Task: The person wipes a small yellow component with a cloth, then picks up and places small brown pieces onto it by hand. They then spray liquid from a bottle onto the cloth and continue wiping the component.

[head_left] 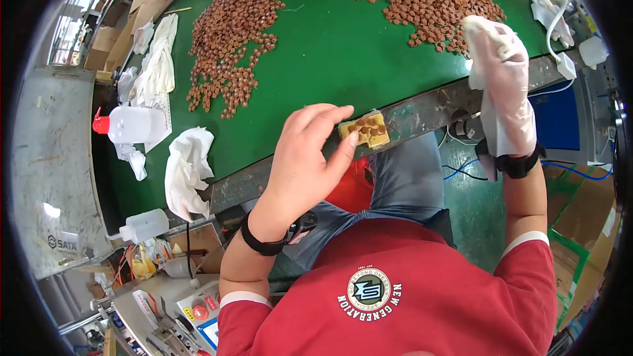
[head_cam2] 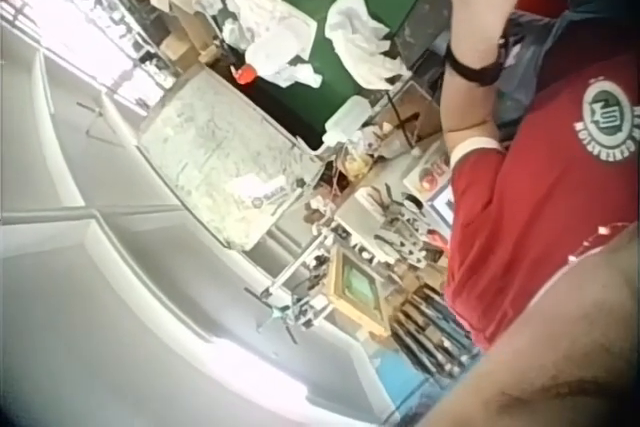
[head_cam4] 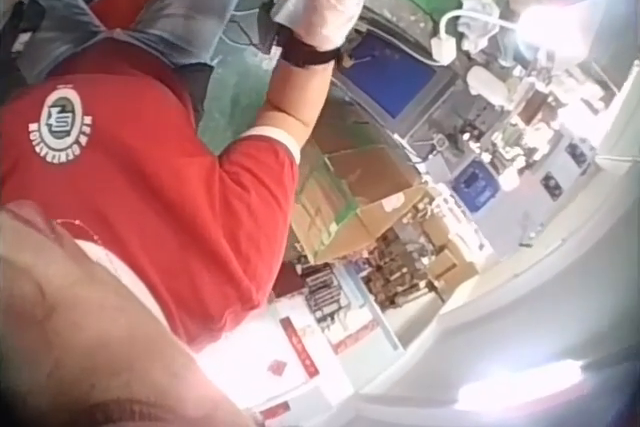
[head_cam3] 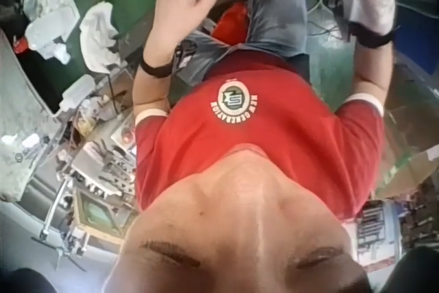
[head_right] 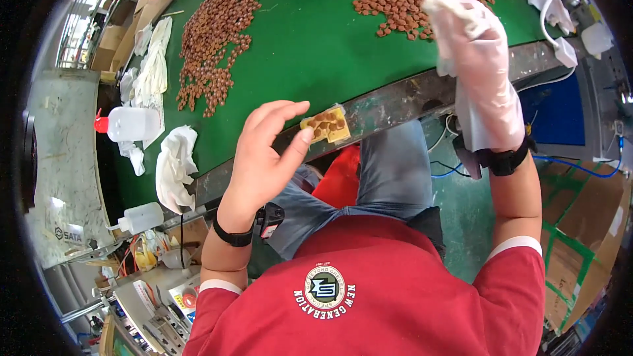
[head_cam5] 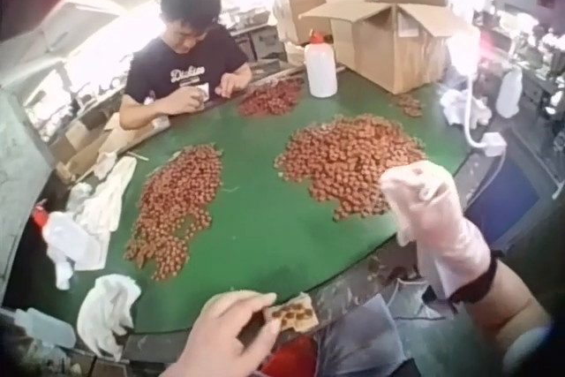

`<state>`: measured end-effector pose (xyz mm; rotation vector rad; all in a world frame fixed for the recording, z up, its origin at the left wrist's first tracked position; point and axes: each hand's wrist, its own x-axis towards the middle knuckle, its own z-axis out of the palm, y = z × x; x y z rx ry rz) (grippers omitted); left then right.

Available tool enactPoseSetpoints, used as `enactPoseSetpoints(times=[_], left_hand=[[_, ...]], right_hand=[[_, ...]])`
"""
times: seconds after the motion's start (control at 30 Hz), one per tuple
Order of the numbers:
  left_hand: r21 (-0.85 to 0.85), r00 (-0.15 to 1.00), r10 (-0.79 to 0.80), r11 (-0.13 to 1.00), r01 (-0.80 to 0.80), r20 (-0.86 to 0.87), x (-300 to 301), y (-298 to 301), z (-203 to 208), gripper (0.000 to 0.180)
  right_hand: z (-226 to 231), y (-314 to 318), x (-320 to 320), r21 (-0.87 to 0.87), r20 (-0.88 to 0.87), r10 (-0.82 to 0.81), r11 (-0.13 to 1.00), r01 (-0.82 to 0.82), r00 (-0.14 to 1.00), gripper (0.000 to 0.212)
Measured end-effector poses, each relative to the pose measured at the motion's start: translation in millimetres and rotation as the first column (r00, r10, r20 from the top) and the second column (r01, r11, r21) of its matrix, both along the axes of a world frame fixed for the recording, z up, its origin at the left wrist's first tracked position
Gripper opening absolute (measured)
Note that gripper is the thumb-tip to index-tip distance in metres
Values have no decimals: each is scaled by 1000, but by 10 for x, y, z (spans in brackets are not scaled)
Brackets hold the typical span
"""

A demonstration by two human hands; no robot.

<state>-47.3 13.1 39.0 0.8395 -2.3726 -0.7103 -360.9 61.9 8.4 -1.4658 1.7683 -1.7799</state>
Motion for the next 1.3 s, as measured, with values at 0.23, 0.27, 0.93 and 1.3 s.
enactPoseSetpoints(times=[0.23, 0.27, 0.93, 1.3], left_hand=[[-33, 977, -82, 995, 90, 197, -135, -11, 81, 26], [-33, 975, -86, 995, 95, 206, -149, -20, 87, 26], [529, 915, 29, 823, 206, -401, -858, -526, 609, 38], [-113, 929, 184, 981, -155, 322, 320, -1070, 695, 41]], right_hand=[[-177, 93, -260, -157, 346, 97, 987, -44, 933, 22], [-179, 94, -246, -204, 361, 101, 979, -27, 927, 23], [-254, 117, -226, -241, 343, -19, 964, 108, 939, 23], [-292, 180, -332, -166, 444, 51, 986, 26, 894, 23]])
